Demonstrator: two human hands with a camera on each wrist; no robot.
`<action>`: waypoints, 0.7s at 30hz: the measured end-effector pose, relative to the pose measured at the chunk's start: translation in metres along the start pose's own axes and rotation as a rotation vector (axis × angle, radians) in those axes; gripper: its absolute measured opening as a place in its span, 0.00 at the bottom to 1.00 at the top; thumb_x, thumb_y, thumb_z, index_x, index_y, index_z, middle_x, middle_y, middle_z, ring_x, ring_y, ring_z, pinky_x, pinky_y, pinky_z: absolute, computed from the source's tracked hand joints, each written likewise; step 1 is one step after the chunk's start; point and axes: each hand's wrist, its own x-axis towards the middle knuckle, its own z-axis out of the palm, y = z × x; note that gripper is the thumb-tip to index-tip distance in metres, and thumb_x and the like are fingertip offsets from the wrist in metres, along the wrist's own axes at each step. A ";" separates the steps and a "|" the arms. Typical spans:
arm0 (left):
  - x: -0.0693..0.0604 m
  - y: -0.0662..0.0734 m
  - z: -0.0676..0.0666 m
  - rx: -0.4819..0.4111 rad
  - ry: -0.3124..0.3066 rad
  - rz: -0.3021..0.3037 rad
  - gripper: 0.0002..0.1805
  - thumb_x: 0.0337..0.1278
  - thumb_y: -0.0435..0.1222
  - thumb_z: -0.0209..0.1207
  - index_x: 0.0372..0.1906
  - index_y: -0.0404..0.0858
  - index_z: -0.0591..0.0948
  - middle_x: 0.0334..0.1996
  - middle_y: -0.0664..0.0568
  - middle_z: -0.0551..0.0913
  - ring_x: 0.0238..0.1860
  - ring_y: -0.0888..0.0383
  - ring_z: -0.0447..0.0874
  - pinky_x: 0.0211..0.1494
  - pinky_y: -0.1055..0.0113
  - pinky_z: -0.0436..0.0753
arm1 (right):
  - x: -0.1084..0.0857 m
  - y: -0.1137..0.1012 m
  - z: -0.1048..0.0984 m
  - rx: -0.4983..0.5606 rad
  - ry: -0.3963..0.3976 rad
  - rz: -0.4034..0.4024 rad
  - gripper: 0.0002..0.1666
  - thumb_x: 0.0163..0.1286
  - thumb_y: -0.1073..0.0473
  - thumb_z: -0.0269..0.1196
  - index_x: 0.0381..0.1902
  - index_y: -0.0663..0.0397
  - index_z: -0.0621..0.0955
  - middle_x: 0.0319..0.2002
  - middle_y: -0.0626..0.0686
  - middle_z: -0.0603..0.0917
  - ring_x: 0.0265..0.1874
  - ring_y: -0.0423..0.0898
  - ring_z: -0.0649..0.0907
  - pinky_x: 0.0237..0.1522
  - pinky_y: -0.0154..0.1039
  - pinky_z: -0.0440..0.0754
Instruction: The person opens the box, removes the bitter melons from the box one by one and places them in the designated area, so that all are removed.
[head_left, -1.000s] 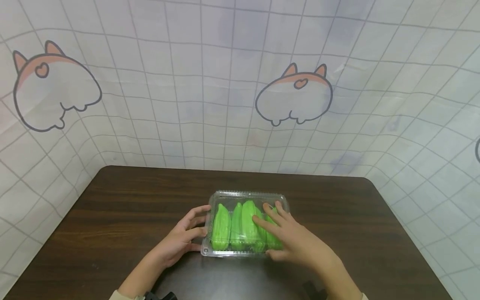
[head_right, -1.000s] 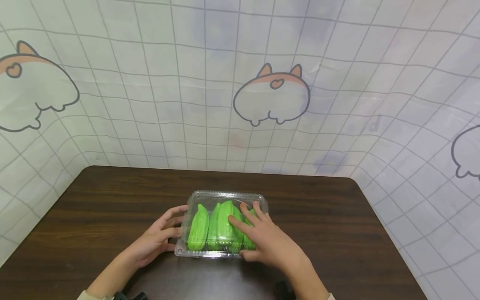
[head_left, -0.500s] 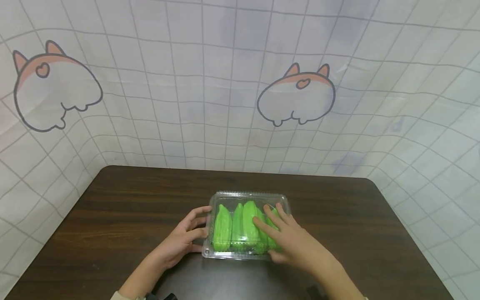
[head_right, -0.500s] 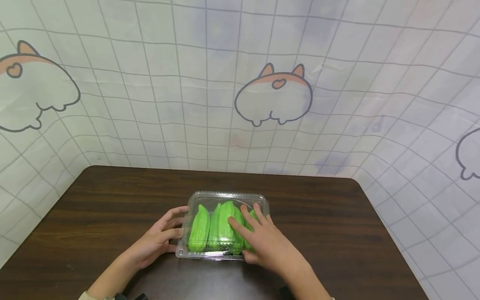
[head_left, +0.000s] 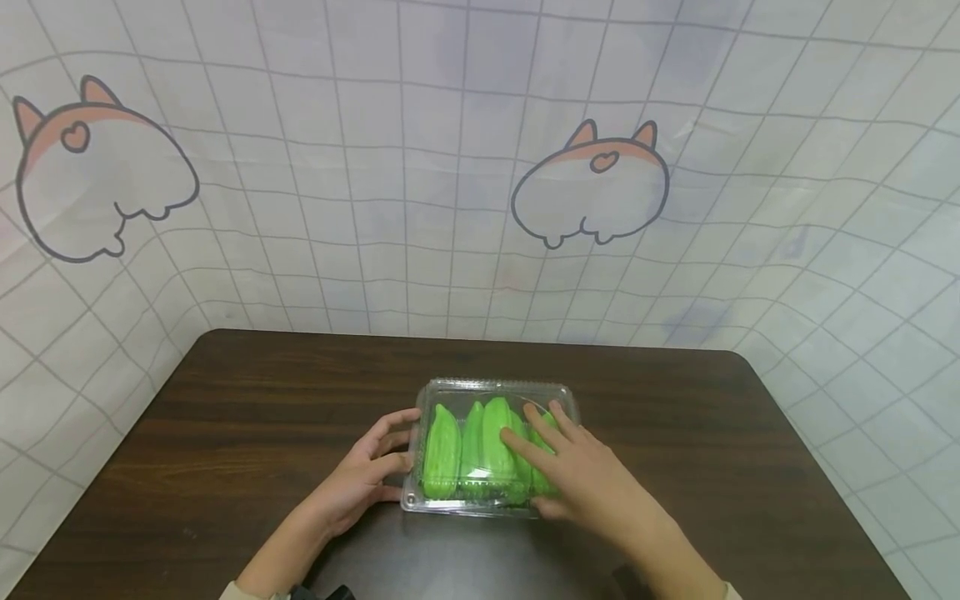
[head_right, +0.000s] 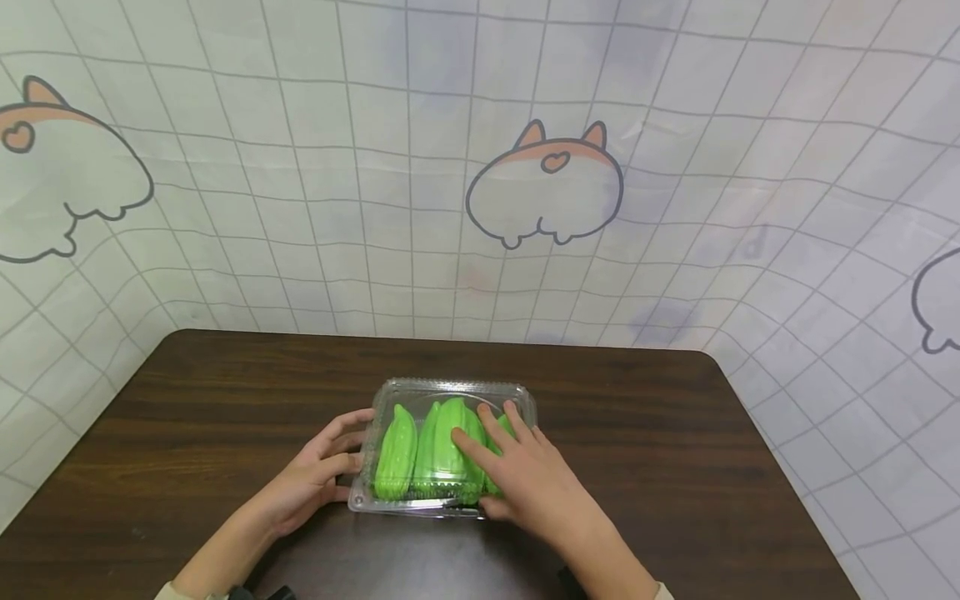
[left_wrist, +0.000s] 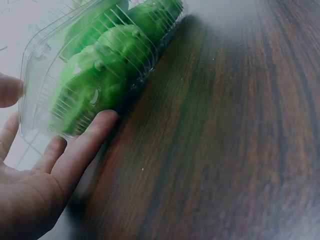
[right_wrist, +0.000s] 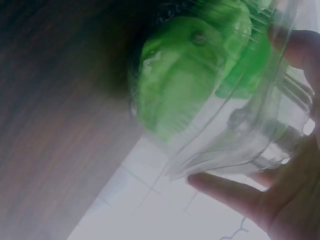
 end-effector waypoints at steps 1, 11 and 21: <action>0.000 0.000 0.000 0.002 0.001 0.000 0.34 0.68 0.33 0.54 0.75 0.49 0.58 0.72 0.35 0.57 0.54 0.48 0.78 0.46 0.51 0.85 | 0.000 0.000 -0.001 0.019 -0.014 0.008 0.53 0.51 0.51 0.79 0.74 0.41 0.68 0.72 0.63 0.67 0.69 0.71 0.67 0.39 0.45 0.87; 0.001 0.002 0.004 0.004 0.025 0.009 0.34 0.66 0.31 0.53 0.75 0.49 0.58 0.71 0.35 0.59 0.54 0.47 0.79 0.46 0.49 0.85 | 0.007 -0.009 -0.005 0.053 -0.139 0.060 0.55 0.52 0.74 0.66 0.78 0.44 0.61 0.75 0.68 0.60 0.71 0.73 0.61 0.51 0.67 0.80; 0.000 0.003 0.006 0.022 0.043 0.000 0.34 0.67 0.31 0.54 0.75 0.49 0.59 0.71 0.36 0.60 0.54 0.48 0.78 0.46 0.50 0.85 | 0.005 -0.020 -0.002 0.018 -0.176 0.113 0.60 0.53 0.81 0.62 0.80 0.41 0.55 0.76 0.66 0.57 0.73 0.70 0.59 0.55 0.72 0.74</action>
